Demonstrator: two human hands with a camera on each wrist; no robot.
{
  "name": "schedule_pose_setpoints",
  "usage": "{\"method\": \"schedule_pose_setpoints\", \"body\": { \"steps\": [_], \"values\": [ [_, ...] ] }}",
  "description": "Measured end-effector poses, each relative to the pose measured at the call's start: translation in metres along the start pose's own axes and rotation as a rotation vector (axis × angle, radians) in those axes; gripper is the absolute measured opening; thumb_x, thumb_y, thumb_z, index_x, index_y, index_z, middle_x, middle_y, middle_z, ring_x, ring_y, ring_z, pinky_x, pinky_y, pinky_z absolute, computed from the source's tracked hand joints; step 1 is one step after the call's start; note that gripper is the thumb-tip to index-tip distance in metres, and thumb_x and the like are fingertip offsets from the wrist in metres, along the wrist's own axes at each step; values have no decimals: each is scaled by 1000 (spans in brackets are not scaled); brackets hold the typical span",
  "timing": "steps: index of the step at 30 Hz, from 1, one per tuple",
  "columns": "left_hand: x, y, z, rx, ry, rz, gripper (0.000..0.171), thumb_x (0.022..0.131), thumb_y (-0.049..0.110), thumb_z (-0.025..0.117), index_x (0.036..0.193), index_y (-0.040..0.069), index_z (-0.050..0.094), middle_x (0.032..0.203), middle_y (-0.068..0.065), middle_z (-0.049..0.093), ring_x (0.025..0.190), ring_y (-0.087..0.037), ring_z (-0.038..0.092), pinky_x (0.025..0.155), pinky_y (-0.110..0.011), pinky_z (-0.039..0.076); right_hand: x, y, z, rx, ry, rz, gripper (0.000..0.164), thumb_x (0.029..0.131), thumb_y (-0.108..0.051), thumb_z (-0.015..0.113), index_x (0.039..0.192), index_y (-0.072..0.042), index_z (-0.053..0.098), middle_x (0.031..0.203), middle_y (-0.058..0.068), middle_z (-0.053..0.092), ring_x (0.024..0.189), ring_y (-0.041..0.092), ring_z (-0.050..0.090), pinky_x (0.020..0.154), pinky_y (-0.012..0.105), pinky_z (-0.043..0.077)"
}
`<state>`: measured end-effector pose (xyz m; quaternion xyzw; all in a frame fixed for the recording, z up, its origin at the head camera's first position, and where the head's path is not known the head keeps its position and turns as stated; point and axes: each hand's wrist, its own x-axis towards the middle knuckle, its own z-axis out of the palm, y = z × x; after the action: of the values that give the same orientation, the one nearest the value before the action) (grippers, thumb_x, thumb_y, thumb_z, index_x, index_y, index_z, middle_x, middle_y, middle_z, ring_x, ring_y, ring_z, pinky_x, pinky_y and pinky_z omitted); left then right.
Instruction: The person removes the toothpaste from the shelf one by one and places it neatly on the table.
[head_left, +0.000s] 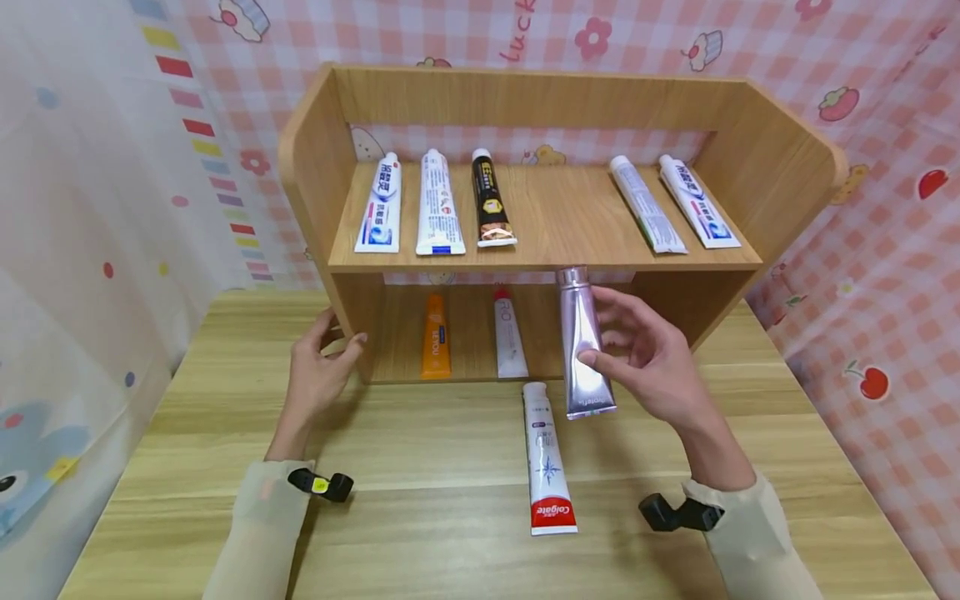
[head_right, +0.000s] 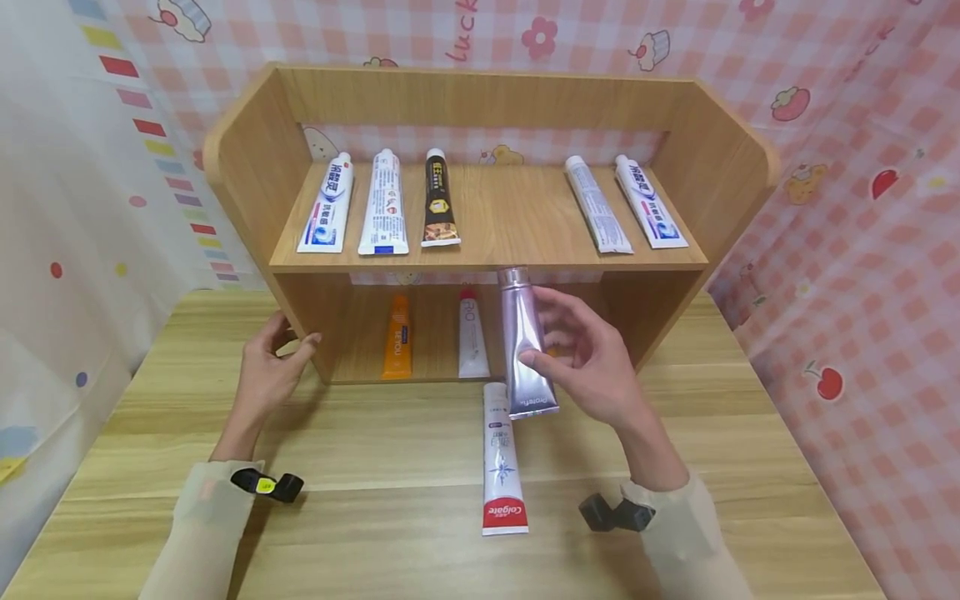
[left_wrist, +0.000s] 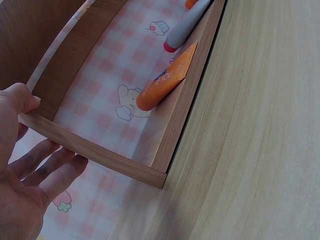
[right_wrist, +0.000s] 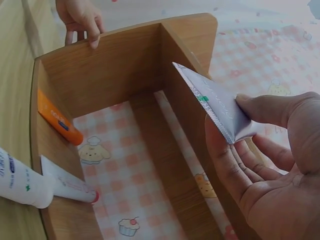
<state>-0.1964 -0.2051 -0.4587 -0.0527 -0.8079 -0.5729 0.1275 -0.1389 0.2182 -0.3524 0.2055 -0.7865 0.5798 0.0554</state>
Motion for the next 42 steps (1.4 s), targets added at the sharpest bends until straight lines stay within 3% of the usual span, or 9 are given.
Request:
{"method": "schedule_pose_setpoints", "body": {
  "steps": [9, 15, 20, 30, 42],
  "values": [
    [0, 0, -1, 2, 4, -7, 55, 97, 15, 65, 151, 13, 50, 135, -20, 61, 120, -32, 61, 86, -14, 58, -10, 15, 5, 12, -7, 61, 66, 89, 4, 75, 148, -10, 51, 117, 4, 65, 93, 16, 67, 69, 24, 61],
    [0, 0, 1, -8, 3, 1, 55, 97, 13, 66, 150, 13, 51, 135, -19, 61, 119, -30, 61, 85, -15, 58, -19, 29, 5, -9, -13, 149, 65, 91, -3, 76, 150, -15, 50, 118, 5, 64, 93, 16, 68, 69, 24, 60],
    [1, 1, 2, -25, -5, 0, 55, 97, 14, 66, 150, 14, 51, 136, -17, 61, 119, -28, 60, 86, -16, 59, -24, 42, 6, 12, -10, 193, 66, 90, -3, 76, 150, -13, 49, 118, 6, 65, 92, 17, 69, 68, 25, 61],
    [-1, 1, 0, -14, -2, 5, 55, 97, 16, 66, 150, 15, 51, 136, -18, 61, 120, -31, 61, 85, -13, 57, -33, 67, 9, 74, -22, 313, 67, 91, -4, 76, 151, -12, 48, 125, 17, 58, 96, 19, 70, 74, 31, 64],
    [1, 0, 0, -8, 2, -4, 56, 97, 17, 66, 151, 13, 50, 137, -18, 60, 121, -31, 61, 84, -13, 58, -53, 90, 12, 58, -45, 430, 68, 90, -9, 78, 151, -13, 46, 130, 25, 56, 89, 21, 69, 74, 28, 62]
  ]
}}
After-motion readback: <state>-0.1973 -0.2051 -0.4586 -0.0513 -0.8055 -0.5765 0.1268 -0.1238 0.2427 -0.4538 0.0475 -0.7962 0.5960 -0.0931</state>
